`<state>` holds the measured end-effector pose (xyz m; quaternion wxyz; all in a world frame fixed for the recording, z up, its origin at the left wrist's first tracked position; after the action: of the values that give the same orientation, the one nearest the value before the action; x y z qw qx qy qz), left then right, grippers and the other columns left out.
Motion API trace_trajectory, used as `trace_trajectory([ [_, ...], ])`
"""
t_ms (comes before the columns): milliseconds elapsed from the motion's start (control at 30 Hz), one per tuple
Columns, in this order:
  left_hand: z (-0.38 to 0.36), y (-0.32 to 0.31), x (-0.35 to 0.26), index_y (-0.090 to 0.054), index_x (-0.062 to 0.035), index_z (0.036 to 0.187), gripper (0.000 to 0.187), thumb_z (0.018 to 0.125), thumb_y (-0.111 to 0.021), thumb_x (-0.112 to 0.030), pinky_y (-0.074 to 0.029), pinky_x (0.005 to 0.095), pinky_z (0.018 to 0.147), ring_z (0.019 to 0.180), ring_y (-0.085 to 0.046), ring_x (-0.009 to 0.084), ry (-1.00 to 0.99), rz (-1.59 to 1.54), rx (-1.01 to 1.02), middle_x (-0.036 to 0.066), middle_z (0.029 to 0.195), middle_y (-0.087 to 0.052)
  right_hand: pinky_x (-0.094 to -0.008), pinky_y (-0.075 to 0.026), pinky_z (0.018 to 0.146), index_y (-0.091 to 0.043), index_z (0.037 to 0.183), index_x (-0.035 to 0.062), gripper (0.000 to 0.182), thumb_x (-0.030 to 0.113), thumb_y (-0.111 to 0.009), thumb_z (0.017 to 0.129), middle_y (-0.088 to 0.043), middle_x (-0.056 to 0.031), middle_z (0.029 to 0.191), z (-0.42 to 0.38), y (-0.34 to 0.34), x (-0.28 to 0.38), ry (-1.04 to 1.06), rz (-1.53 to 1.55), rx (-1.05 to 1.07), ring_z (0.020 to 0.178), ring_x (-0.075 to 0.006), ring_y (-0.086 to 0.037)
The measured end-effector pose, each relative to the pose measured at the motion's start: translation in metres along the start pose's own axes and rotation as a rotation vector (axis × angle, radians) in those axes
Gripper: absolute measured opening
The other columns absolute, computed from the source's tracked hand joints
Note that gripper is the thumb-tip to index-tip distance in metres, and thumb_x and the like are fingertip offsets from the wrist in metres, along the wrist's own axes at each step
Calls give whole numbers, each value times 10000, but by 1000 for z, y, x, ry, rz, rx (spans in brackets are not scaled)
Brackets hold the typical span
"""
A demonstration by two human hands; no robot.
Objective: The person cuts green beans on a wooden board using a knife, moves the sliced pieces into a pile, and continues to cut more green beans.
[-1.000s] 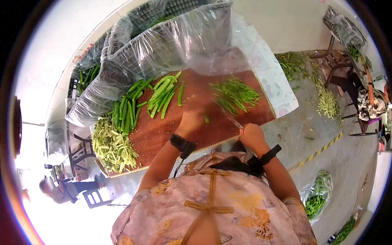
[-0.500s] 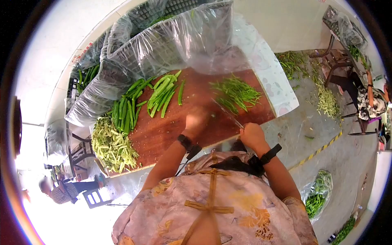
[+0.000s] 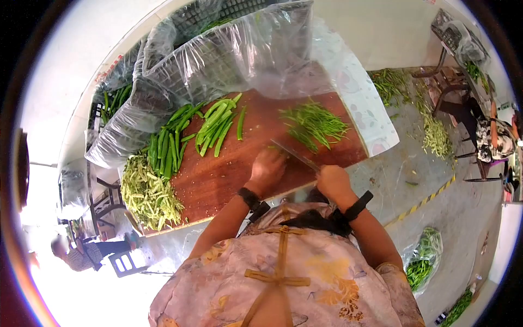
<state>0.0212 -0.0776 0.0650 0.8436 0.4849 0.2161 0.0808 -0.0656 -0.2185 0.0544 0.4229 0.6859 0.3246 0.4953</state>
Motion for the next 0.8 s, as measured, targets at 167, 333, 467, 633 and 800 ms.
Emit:
trace_trajectory([
  [167,1,5,0,-598,-57,1032,300,747,-610,-147,-432,412,843,943,-509,284,5,-27,18,95,966,-548,-469,-468,620,-603,746,28,180,200,-584,792,-602,-186,677,3,-1,14,92,-15,-58,692,-377,-592],
  [333,1,-2,1,-607,-54,1009,280,741,-608,-136,-439,404,817,981,-496,282,-16,-40,-11,85,1006,-540,-469,-469,614,-591,738,19,180,193,-581,784,-596,-195,665,8,0,23,116,-55,-65,673,-378,-590],
  [467,0,-11,3,-621,-58,995,278,723,-588,-107,-452,405,802,993,-514,289,6,-62,-10,88,1032,-560,-471,-471,612,-582,735,13,174,182,-572,780,-594,-198,656,10,-1,25,91,-101,-34,660,-381,-592],
  [633,-1,-11,1,-642,-63,904,192,723,-602,-114,-451,397,785,1049,-500,270,19,-59,-5,60,1052,-564,-473,-474,609,-580,736,12,174,180,-566,777,-595,-203,661,11,-1,27,110,-127,-7,658,-382,-595],
  [800,0,-9,2,-645,-69,873,174,711,-594,-110,-450,390,782,1026,-516,254,49,-72,-10,52,1032,-576,-471,-478,605,-577,733,7,169,170,-565,773,-597,-205,670,13,-1,28,104,-137,-2,659,-380,-598],
])
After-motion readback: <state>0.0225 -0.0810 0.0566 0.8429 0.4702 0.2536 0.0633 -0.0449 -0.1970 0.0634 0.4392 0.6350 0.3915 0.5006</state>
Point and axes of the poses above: each hand's wrist, its own z-axis towards the middle knuckle, its own y-axis out of the back of the hand, x = y × z, the point moved 9 cm from there along z, towards the middle knuckle
